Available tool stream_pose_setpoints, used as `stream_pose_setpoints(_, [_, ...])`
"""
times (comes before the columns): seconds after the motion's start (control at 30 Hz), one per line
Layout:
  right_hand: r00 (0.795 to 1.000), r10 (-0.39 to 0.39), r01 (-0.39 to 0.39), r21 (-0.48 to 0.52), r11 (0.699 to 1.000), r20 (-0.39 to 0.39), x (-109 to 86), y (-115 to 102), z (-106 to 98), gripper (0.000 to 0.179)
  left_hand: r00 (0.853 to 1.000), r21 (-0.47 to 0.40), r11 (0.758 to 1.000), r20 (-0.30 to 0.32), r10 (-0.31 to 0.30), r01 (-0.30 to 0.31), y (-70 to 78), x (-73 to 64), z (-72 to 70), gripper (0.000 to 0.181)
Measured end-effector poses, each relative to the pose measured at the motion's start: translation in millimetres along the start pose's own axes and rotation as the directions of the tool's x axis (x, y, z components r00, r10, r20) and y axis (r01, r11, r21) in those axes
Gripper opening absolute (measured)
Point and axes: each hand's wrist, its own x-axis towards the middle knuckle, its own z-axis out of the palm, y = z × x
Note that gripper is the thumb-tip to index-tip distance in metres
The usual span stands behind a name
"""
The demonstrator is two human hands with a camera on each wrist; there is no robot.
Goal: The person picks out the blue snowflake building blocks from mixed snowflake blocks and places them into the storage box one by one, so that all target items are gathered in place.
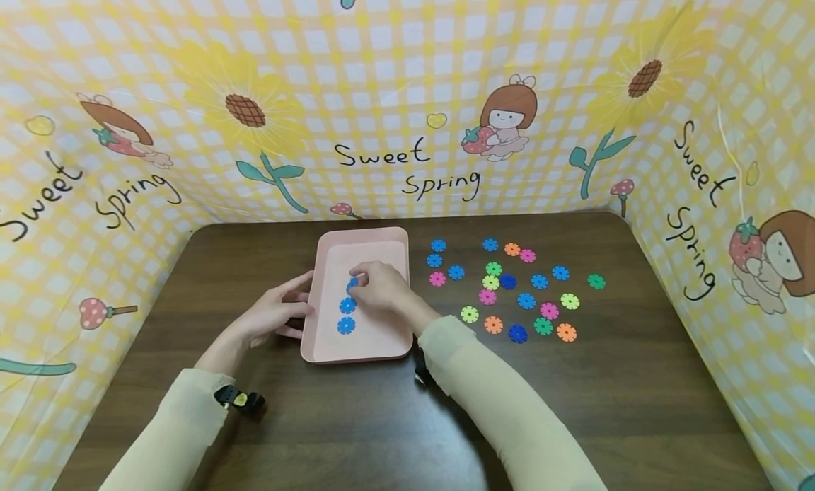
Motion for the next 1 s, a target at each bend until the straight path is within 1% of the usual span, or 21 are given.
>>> stream_pose_setpoints(0.17, [0.999, -0.014, 0.014, -0.017, 1.0, 0.037, -5.2, -1.4, -9.3, 0.05, 1.0, -0.007, 1.0, -0.001, -0.002, 0.002, -0.2, -0.3, 0.7, 0.082])
stream_pose_setpoints(0.3, [0.997, -0.05, 0.05, -0.002, 0.999, 0.051, -10.7, -2.1, -22.6, 0.049, 1.0, -0.012, 1.0, -0.004, -0.003, 0.003, -0.5, -0.2, 0.5, 0.082])
stream_pose_setpoints(0.43, [0.997, -0.082, 0.082, 0.024, 0.996, 0.009, -18.4, 1.1, -38.0, 0.045, 1.0, -0.01, 1.0, -0.003, -0.003, 0.003, -0.5, 0.0, 0.6, 0.082])
stream_pose_setpoints(0.57, [0.996, -0.08, 0.081, 0.023, 0.996, -0.051, -28.6, 7.8, -57.1, 0.044, 1.0, -0.008, 1.0, -0.001, 0.0, 0.0, -0.3, 0.3, 1.1, 0.082])
stream_pose_setpoints(0.67, [0.995, -0.061, 0.065, 0.036, 0.997, -0.084, -37.0, 18.7, -73.2, 0.042, 1.0, -0.005, 1.0, -0.001, 0.003, -0.003, -0.4, 0.7, 1.5, 0.082])
stream_pose_setpoints(0.77, [0.993, -0.027, 0.033, 0.053, 0.998, -0.117, -45.9, 34.0, -89.4, 0.04, 1.0, -0.003, 1.0, 0.003, 0.005, -0.005, -0.6, 1.3, 1.6, 0.082])
stream_pose_setpoints(0.87, [0.99, 0.01, -0.004, 0.042, 0.999, -0.143, -54.9, 51.1, -103.8, 0.038, 1.0, -0.002, 1.0, 0.004, 0.003, -0.003, -0.9, 1.5, 1.1, 0.081])
stream_pose_setpoints(1.0, [0.987, 0.051, -0.049, 0.016, 0.999, -0.151, -64.7, 74.0, -118.2, 0.037, 1.0, 0.004, 1.0, 0.005, -0.002, 0.002, -1.2, 1.1, -0.3, 0.081])
